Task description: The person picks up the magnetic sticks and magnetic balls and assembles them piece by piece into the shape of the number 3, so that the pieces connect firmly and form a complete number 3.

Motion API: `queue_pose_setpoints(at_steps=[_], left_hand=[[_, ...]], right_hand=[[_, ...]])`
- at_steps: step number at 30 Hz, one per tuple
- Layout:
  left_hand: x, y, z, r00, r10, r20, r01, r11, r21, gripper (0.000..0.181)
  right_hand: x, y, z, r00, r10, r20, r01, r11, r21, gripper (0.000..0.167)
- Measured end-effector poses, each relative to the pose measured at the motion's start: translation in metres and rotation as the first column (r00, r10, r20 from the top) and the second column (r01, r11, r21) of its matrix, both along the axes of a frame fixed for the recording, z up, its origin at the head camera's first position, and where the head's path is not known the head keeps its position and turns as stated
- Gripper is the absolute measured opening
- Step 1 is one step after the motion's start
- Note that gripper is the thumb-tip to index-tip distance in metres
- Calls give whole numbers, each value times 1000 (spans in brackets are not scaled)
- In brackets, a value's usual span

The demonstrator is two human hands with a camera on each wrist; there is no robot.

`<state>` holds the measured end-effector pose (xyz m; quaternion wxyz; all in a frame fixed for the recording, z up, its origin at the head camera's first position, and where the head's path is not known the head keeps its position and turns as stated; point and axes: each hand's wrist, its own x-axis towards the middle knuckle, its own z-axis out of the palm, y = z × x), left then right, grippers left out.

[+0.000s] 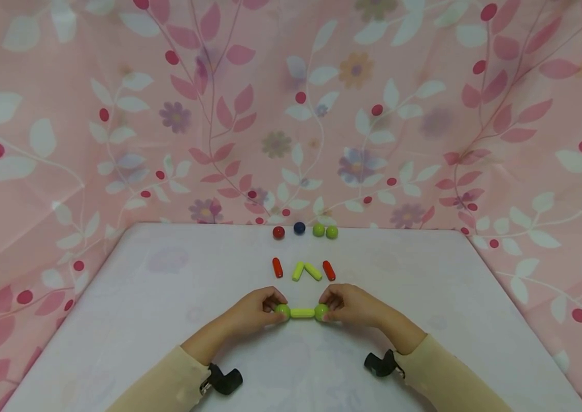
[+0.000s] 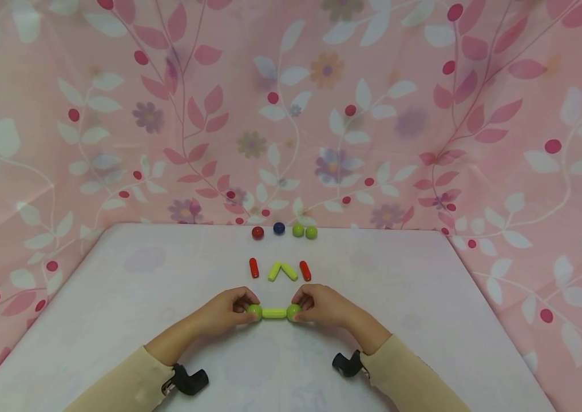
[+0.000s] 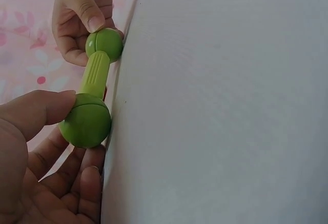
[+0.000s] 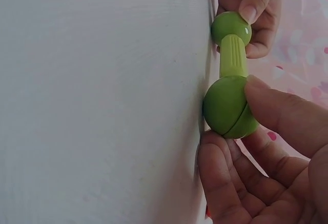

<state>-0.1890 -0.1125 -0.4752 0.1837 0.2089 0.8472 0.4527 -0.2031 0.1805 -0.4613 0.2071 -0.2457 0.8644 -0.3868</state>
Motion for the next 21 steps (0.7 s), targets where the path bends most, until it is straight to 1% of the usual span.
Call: queue_pose_setpoints(at_steps=[7,14,17,21], left_hand=[[-2,0,-2,1000,3,11,-3,1000,3,26],[-2,-1,-4,1000,-1,4,1,1000,12,25],[-1,-1,-4,1000,-1,7,1,1000,12,25],[-1,-1,-3,1000,3,7,-3,1000,12,26]], right_hand=[[1,0,2,1000,12,-4,-12,1000,1,26],[0,1,5,1000,19,7,-19,1000,5,26],[-2,3,9,1000,19,-7,-18,1000,16,26],[-6,6,16,999,4,-45,-2,999,40,23]])
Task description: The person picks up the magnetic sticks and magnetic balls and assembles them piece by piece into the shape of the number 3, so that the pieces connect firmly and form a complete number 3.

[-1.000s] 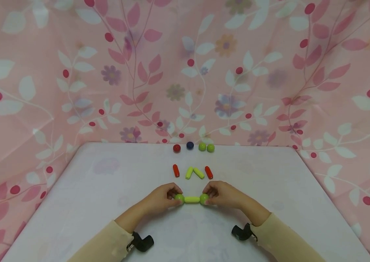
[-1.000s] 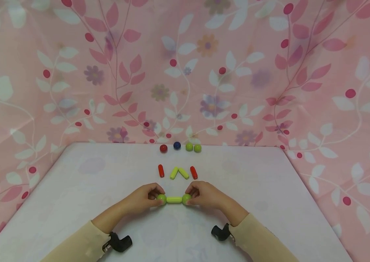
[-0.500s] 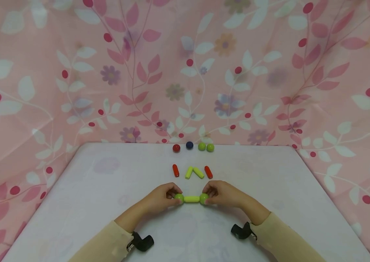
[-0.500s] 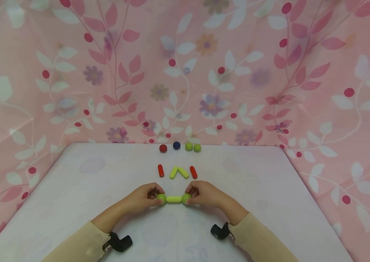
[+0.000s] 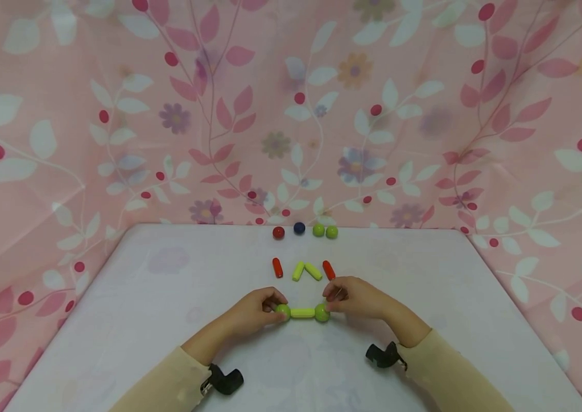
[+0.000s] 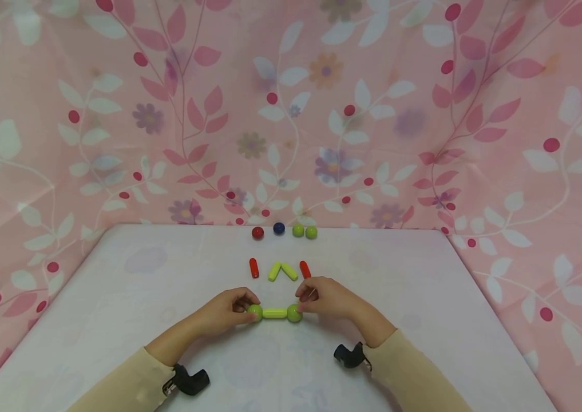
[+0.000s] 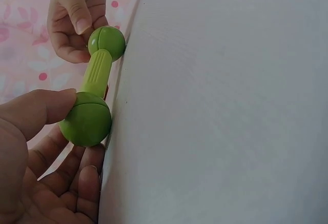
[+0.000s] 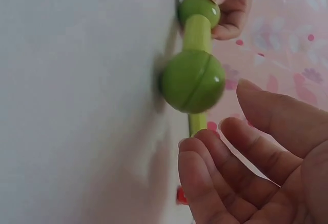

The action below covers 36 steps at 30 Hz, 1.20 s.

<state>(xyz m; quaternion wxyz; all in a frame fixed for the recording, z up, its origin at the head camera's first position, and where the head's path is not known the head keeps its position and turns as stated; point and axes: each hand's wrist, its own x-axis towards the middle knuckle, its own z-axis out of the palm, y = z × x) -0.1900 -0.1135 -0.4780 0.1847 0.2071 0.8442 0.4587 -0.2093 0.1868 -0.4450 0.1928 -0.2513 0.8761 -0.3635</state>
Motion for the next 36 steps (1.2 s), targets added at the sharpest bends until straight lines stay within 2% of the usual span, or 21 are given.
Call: queue_pose_setpoints(at_steps=[5,9,15,21,30,36], left_hand=[[0,0,1,1000,6,2,-6,1000,4,26],[0,0,0,1000,9,3,-9,1000,5,26],[0,0,-2,1000,6,-8,-6,1000,8,25],[-1,-1,-3,1000,-4,-12,5,1000,9,25],[0,2,-1,1000,-6,-11,6,1000,11,25],[-1,1,-3,1000,4,-16,-4,1000,6,26]], right_hand=[[-12,6,7,997,-32,-72,33,999,9,19],[-23,7,8,989,-102,-109,104,994,15,13],[-38,6,6,971,-228,-77,228,974,1,8],[-50,2,0,940,-342,-25,342,939,24,8],[-60,1,-6,915,-403,0,403,915,23,14],[-65,-3,-8,916,-400,5,400,916,27,19]])
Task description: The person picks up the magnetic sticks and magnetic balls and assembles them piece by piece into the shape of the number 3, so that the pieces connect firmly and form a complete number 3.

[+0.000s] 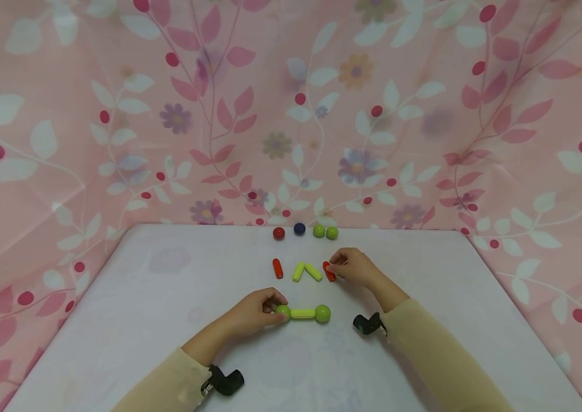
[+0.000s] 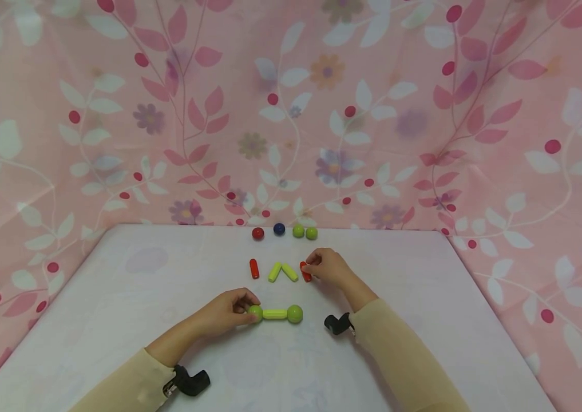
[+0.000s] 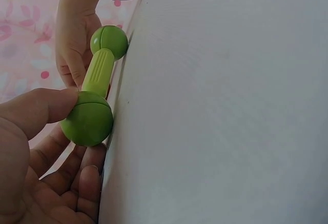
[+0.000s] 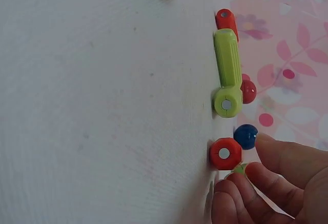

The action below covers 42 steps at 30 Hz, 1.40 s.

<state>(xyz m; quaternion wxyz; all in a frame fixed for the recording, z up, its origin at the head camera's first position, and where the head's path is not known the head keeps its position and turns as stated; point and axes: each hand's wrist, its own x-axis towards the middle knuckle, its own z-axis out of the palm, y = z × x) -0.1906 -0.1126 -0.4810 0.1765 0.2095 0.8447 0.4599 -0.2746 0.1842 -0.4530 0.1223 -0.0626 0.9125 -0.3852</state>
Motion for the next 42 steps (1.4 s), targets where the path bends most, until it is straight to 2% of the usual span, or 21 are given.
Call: queue_pose_setpoints(at_steps=[9,17,26,34,42], left_hand=[[0,0,1,1000,-5,1,5,1000,5,26],[1,0,4,1000,2,5,-2,1000,-3,26],[1,0,4,1000,2,24,-2,1000,8,26],[2,0,4,1000,0,15,0,1000,3,26],[2,0,5,1000,-1,16,1,1000,6,26]], right_hand=[[-8,-2,-9,1000,7,3,-7,1000,18,28],[-10,-5,-6,1000,29,7,-29,996,83,31],[-12,-3,-7,998,13,65,-21,993,119,28],[-6,1,-5,995,1,95,-8,997,79,26],[3,8,-7,988,3,155,4,999,-47,25]])
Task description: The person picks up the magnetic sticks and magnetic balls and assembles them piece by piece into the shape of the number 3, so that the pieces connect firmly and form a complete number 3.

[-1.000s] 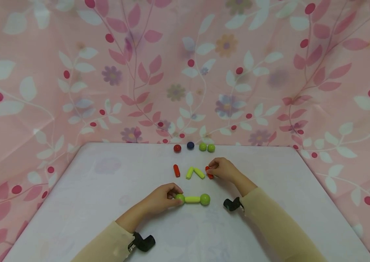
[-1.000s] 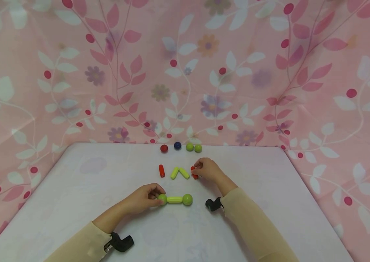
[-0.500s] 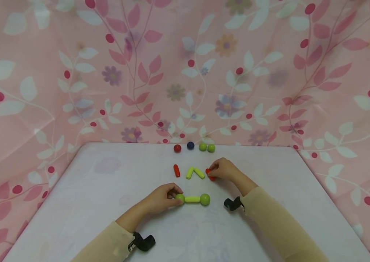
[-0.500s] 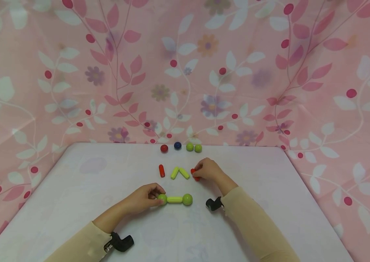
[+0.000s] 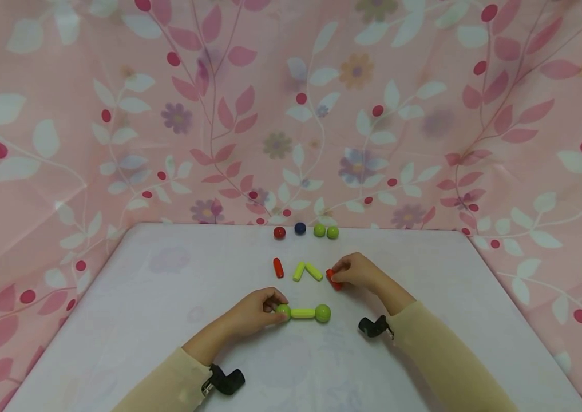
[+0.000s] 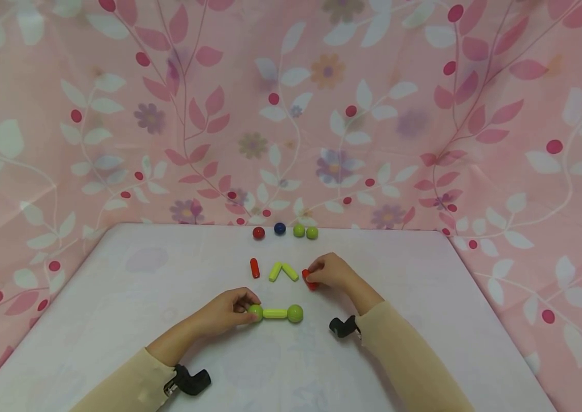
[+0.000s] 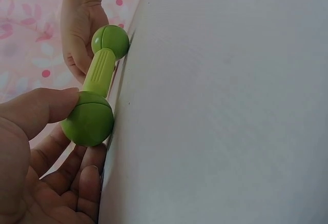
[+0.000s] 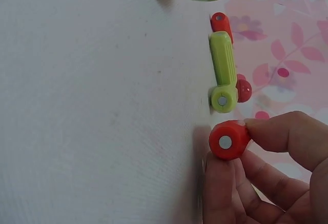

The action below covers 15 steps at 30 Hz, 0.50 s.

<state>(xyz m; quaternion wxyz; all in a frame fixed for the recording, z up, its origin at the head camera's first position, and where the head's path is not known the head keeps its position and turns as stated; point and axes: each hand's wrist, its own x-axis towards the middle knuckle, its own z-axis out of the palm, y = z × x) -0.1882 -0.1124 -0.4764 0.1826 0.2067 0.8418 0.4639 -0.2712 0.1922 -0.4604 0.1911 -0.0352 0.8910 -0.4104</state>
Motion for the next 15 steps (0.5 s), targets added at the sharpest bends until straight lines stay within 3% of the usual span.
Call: queue_pose_setpoints(at_steps=[7,15], left_hand=[[0,-1,-1,1000,-1,0,1,1000,-5,25],[-1,-1,-2,1000,-9,7,9,1000,2,26]], right_hand=[[10,2,2,996,28,82,-10,976,-217,28],[18,1,1,992,67,105,-33,956,-292,28]])
